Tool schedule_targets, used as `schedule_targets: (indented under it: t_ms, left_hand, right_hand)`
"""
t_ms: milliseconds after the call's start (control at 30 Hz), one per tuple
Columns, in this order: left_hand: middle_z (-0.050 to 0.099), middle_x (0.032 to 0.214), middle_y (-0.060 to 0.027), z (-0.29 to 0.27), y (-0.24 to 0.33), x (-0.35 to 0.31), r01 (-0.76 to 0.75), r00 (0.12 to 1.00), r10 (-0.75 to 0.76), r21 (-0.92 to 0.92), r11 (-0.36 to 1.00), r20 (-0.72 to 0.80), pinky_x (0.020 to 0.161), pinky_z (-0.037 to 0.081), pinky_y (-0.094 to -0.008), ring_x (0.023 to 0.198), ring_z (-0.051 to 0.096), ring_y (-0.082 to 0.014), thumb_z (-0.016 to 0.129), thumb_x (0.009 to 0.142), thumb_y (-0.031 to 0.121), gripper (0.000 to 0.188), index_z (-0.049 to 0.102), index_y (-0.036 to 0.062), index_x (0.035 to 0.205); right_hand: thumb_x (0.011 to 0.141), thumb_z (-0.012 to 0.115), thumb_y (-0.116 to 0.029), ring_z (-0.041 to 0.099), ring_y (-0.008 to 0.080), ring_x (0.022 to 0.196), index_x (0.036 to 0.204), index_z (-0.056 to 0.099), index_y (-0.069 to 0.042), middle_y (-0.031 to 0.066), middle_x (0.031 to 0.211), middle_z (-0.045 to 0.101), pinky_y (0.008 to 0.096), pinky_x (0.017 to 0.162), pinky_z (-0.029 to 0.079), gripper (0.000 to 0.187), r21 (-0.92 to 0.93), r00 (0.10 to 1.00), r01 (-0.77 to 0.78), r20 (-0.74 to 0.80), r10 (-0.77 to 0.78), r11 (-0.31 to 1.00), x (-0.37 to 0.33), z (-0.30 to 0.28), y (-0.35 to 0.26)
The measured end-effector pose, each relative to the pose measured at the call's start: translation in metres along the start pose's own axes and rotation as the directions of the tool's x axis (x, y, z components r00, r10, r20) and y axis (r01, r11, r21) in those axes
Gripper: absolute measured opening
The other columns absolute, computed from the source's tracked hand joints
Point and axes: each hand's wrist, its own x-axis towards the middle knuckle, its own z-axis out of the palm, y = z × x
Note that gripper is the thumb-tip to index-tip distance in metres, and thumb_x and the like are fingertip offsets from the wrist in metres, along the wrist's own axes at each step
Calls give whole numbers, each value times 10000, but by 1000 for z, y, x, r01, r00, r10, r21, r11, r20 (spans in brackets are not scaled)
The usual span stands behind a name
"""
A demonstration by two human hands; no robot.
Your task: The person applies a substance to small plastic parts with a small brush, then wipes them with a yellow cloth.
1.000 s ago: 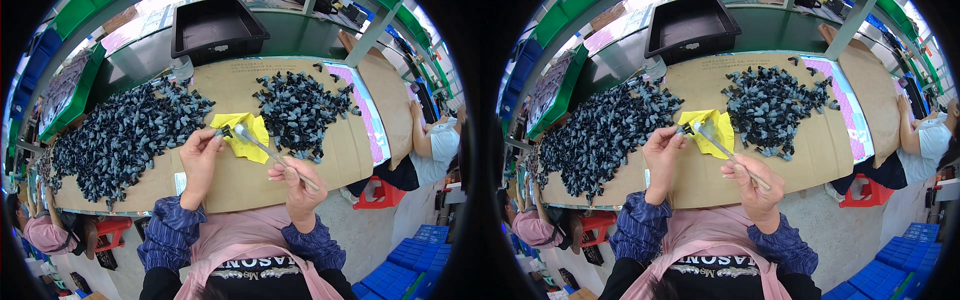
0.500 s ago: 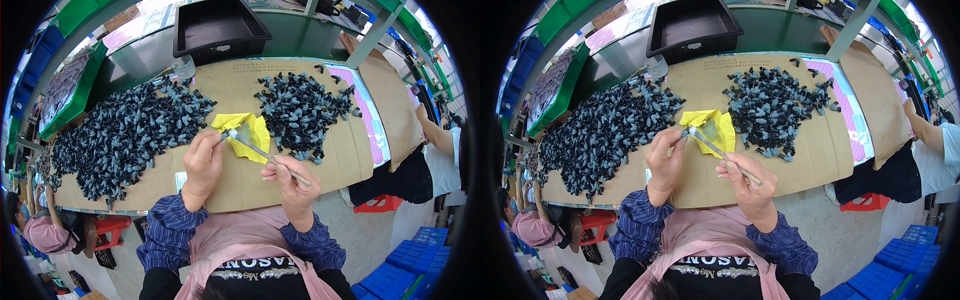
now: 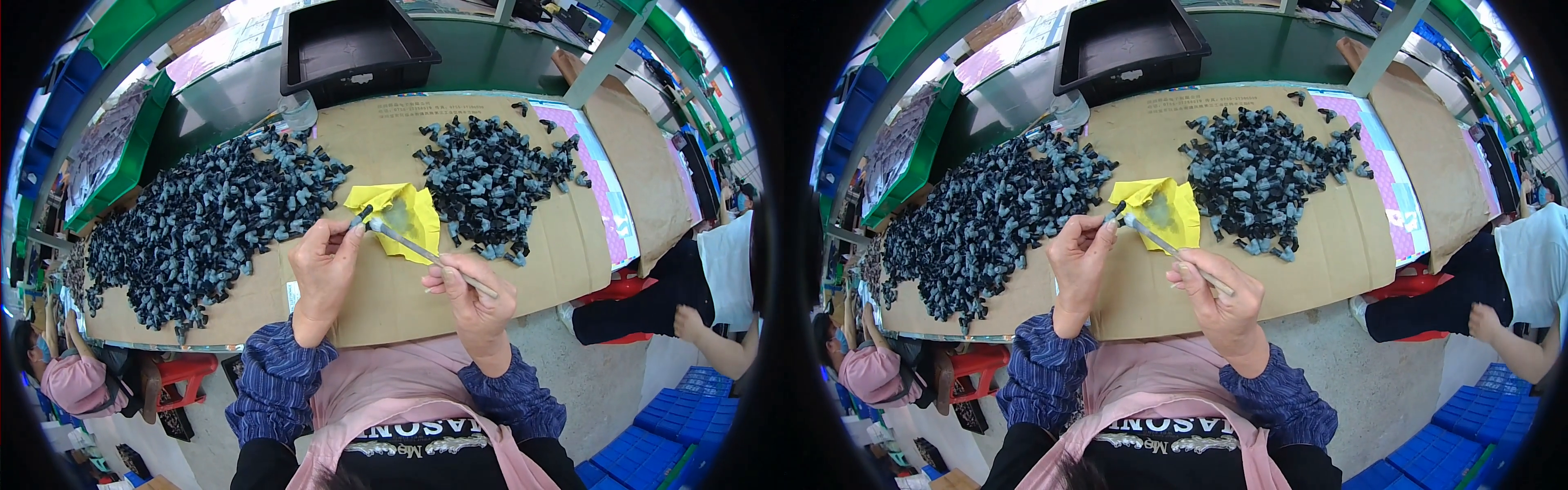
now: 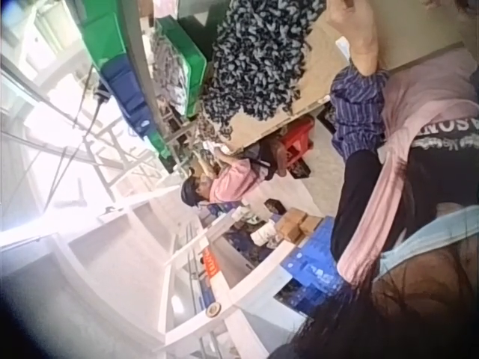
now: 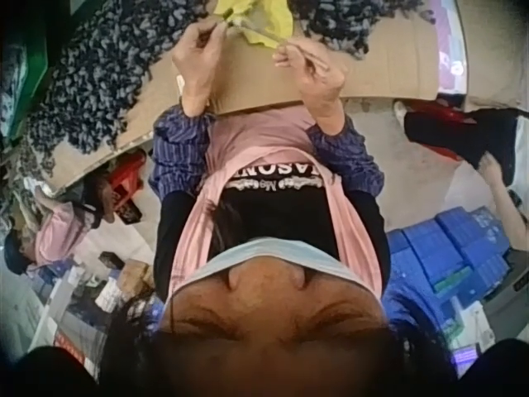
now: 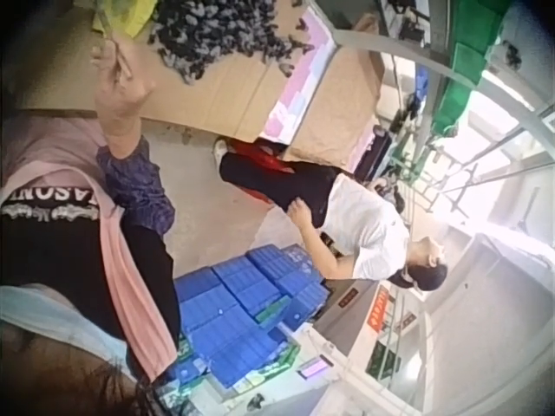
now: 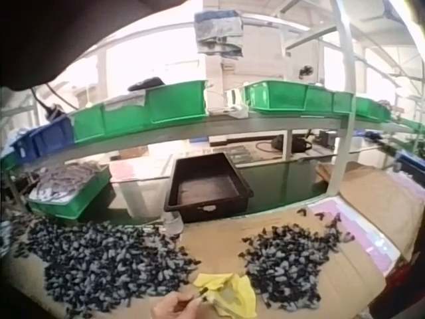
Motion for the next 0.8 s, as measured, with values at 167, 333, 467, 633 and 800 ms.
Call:
schedule_targets:
  t_ms: [167,333,467,633,800]
  left_hand:
    - [698,751,-69,-6,5,6,73,997,-73,-38,997,0,586,525,-231,657,659,-75,763,897,30,110,686,-44,926]
    - [631,703,-101,-60,21,48,-235,971,212,585,776,110,517,495,-347,550,636,-242,752,854,53,105,655,23,881]
    - [681,1010,-134,-62,37,94,-340,940,212,779,526,267,897,500,-424,1054,614,-349,717,805,17,207,672,28,1007]
    - [729,908,-193,52,6,160,-456,854,224,472,754,469,778,545,-444,879,701,-384,690,856,108,146,761,28,956]
    - [731,995,-207,152,-31,198,-595,716,246,388,704,653,848,553,-466,947,697,-390,672,858,83,201,763,49,1034]
  right_hand:
    - [953,666,44,760,200,800,1099,677,72,160,939,738,287,680,631,149,39,1000,-20,-18,21,999,-5,1,0]
    - [985,625,27,747,213,798,1144,669,67,171,934,729,291,676,636,170,-93,998,46,35,-42,995,-3,-11,17]
    - [994,617,15,741,206,793,1133,668,66,170,935,728,292,673,628,157,45,986,-162,-29,163,986,-6,-20,23]
    - [1007,605,-2,736,206,791,1134,665,64,175,935,726,300,669,625,156,105,971,-224,-59,231,969,-12,-23,31]
    - [989,633,2,743,190,773,1128,678,67,150,908,735,284,656,624,160,184,953,-255,-117,279,949,-15,-26,34]
